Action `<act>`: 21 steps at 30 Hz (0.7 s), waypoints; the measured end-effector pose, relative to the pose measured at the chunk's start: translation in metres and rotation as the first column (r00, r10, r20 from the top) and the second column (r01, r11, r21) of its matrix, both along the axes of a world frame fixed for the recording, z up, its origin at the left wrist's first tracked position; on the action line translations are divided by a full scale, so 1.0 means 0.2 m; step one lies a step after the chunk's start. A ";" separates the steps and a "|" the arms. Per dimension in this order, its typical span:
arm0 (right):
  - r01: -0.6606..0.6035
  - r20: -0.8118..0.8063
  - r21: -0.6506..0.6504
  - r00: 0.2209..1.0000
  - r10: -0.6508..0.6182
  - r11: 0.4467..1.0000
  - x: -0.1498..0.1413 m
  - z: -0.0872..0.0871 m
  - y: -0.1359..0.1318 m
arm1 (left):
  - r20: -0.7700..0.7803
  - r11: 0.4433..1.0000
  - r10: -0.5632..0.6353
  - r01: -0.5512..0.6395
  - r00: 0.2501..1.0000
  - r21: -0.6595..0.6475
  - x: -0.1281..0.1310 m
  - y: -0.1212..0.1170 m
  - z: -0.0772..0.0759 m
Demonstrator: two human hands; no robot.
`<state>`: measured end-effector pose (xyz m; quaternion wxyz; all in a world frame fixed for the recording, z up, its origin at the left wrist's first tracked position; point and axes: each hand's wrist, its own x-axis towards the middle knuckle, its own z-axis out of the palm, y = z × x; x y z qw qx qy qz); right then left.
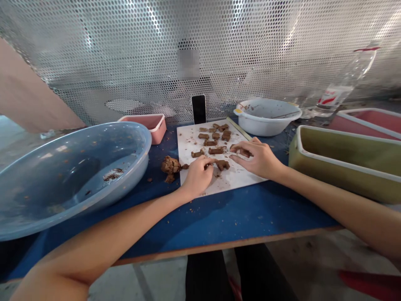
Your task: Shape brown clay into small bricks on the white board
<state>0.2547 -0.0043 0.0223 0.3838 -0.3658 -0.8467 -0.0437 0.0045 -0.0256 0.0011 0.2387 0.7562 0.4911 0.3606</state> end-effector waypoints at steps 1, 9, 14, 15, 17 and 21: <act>-0.023 0.015 -0.029 1.000 0.023 0.999 0.02 0.02 0.03 | -0.001 1.000 0.000 0.000 1.000 -0.003 0.00 0.00 0.00; -0.219 0.208 -0.268 0.938 0.278 0.938 0.07 0.24 0.18 | -0.008 1.000 0.010 -0.010 1.000 -0.028 0.00 0.00 0.01; -0.234 0.349 -0.302 0.875 0.336 0.924 0.00 0.28 0.15 | 0.024 1.000 -0.006 0.006 1.000 0.013 0.00 0.01 -0.01; -0.228 0.377 -0.298 0.864 0.334 0.927 -0.02 0.27 0.14 | 0.029 1.000 -0.008 0.007 1.000 0.017 0.00 0.01 -0.01; -0.223 0.427 -0.288 0.840 0.334 0.931 -0.05 0.27 0.14 | 0.029 1.000 -0.013 0.012 1.000 0.021 0.00 0.01 -0.02; -0.203 0.508 -0.266 0.801 0.316 0.942 -0.11 0.30 0.13 | 0.021 0.998 -0.032 0.031 0.999 0.045 0.00 0.01 -0.02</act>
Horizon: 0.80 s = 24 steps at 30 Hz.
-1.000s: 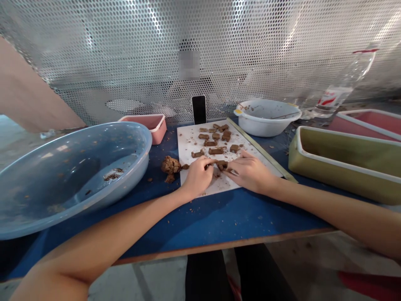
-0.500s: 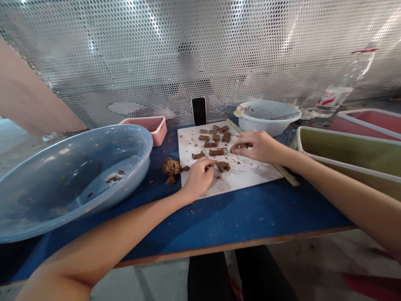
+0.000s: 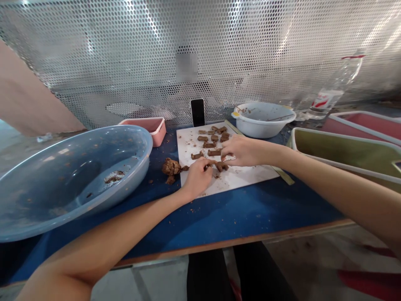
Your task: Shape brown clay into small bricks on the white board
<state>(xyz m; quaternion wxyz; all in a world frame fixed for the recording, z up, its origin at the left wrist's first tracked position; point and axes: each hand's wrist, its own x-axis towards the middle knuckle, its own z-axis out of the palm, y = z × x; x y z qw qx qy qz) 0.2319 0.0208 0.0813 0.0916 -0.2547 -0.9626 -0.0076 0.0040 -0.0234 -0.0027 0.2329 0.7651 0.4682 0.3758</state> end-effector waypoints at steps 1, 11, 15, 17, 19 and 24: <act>0.001 0.023 -0.001 1.000 -0.001 1.000 -0.02 0.01 0.00 | 0.006 1.000 0.000 -0.001 1.000 0.005 0.00 0.00 0.00; 0.034 0.216 0.031 0.976 -0.039 0.999 -0.13 -0.01 0.06 | 0.170 0.994 0.107 -0.103 0.980 -0.029 -0.01 0.03 -0.04; 0.040 0.217 0.039 0.975 -0.047 0.998 -0.13 -0.03 0.07 | 0.156 0.995 0.102 -0.097 0.982 -0.038 0.00 0.03 -0.04; 0.038 0.207 0.059 0.977 -0.050 0.998 -0.12 -0.03 0.07 | 0.148 0.995 0.097 -0.093 0.984 -0.033 0.00 0.03 -0.03; 0.034 0.195 0.059 0.980 -0.045 0.998 -0.12 -0.04 0.07 | 0.134 0.995 0.095 -0.093 0.986 -0.024 0.00 0.03 -0.04; 0.043 0.180 0.015 0.983 -0.045 0.999 -0.13 -0.05 0.05 | 0.114 0.996 0.088 -0.089 0.990 0.001 -0.01 0.04 -0.05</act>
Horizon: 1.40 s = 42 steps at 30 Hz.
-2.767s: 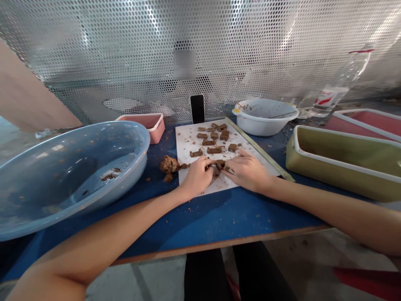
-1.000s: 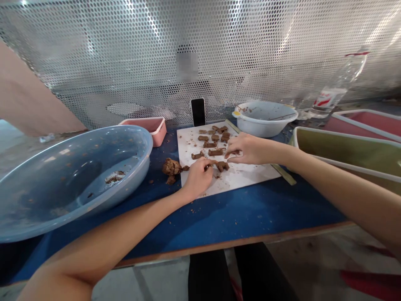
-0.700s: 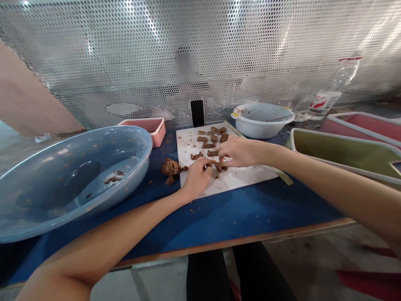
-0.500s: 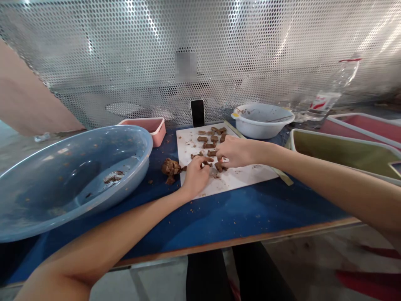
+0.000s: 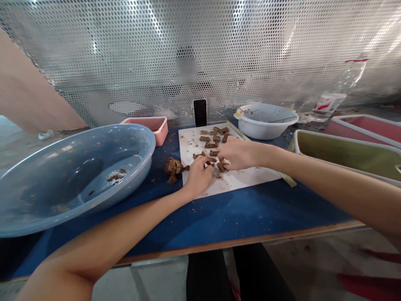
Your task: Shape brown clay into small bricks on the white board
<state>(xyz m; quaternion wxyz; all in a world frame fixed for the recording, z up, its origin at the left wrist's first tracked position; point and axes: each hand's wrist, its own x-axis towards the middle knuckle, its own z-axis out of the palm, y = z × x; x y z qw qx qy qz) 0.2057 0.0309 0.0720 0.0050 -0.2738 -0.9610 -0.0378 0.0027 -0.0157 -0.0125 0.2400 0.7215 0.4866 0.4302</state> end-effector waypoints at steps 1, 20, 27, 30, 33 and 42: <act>-0.001 -0.005 0.000 1.000 0.001 1.000 0.00 0.00 0.00 | 0.003 1.000 -0.004 0.004 1.000 0.004 0.00 0.00 0.00; -0.007 0.001 0.185 1.000 0.007 0.983 -0.01 -0.06 -0.04 | -0.067 0.999 -0.032 0.034 0.997 0.027 0.00 0.00 -0.01; 0.006 0.046 0.191 0.999 -0.015 0.982 -0.01 -0.05 -0.05 | -0.289 0.992 -0.003 0.040 0.957 0.123 0.01 0.01 -0.05; -0.004 0.032 0.203 0.999 -0.003 0.979 0.00 -0.06 -0.06 | -0.319 0.991 -0.013 0.055 0.948 0.122 0.01 0.02 -0.06; -0.022 0.019 0.227 1.000 0.019 0.974 0.01 -0.06 -0.06 | -0.315 0.993 -0.022 0.057 0.949 0.104 0.02 0.04 -0.06; -0.025 0.057 0.231 0.998 0.013 0.973 0.02 -0.06 -0.08 | -0.384 0.998 -0.035 0.054 0.923 0.039 0.02 0.11 -0.02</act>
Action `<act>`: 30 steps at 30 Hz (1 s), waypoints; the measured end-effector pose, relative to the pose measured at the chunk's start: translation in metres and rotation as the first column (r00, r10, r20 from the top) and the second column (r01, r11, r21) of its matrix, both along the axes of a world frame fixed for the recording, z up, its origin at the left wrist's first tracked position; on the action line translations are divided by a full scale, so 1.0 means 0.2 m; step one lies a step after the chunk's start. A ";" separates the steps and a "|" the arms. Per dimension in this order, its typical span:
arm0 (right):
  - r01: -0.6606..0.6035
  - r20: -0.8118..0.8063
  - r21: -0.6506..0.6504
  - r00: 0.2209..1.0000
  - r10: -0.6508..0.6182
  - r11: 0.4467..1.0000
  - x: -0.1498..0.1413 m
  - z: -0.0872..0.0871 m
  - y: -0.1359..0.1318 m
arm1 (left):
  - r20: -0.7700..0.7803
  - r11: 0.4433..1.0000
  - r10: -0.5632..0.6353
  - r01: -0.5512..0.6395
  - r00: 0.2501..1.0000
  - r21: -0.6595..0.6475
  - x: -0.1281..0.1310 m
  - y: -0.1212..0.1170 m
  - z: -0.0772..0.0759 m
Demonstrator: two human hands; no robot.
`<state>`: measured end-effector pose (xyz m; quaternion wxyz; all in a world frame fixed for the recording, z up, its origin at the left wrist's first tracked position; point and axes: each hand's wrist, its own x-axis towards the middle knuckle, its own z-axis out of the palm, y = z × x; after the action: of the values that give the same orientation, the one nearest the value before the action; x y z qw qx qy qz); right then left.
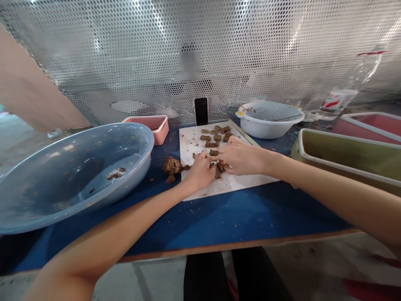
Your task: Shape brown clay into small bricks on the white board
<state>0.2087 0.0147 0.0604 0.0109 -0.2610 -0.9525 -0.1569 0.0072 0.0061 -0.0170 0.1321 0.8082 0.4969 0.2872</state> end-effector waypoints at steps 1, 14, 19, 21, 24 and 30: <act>0.001 0.002 -0.001 1.000 -0.001 1.000 0.00 0.00 0.00 | 0.003 1.000 -0.001 0.001 1.000 0.000 0.00 0.00 0.00; -0.043 -0.022 0.114 0.999 0.046 0.993 0.02 -0.04 -0.02 | 0.047 1.000 -0.014 0.014 0.999 -0.007 0.01 0.00 -0.01; -0.046 -0.050 0.135 0.997 0.053 0.990 0.03 -0.05 -0.02 | 0.076 0.999 -0.007 0.011 0.997 -0.043 0.01 0.00 -0.01; -0.049 -0.053 0.138 0.997 0.056 0.989 0.03 -0.05 -0.02 | 0.100 0.998 0.004 0.001 0.995 -0.058 0.01 0.00 -0.01; -0.056 -0.040 0.133 0.997 0.062 0.990 0.03 -0.05 -0.03 | 0.134 0.997 0.025 -0.016 0.991 -0.074 0.02 0.00 0.00; -0.041 -0.006 0.161 0.999 0.042 0.986 0.03 -0.05 -0.04 | 0.146 0.996 0.039 -0.027 0.988 -0.082 0.02 0.01 0.00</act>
<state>0.2141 0.0071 0.0499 0.0396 -0.2402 -0.9418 -0.2317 0.0112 0.0087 -0.0162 0.1958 0.7705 0.5099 0.3285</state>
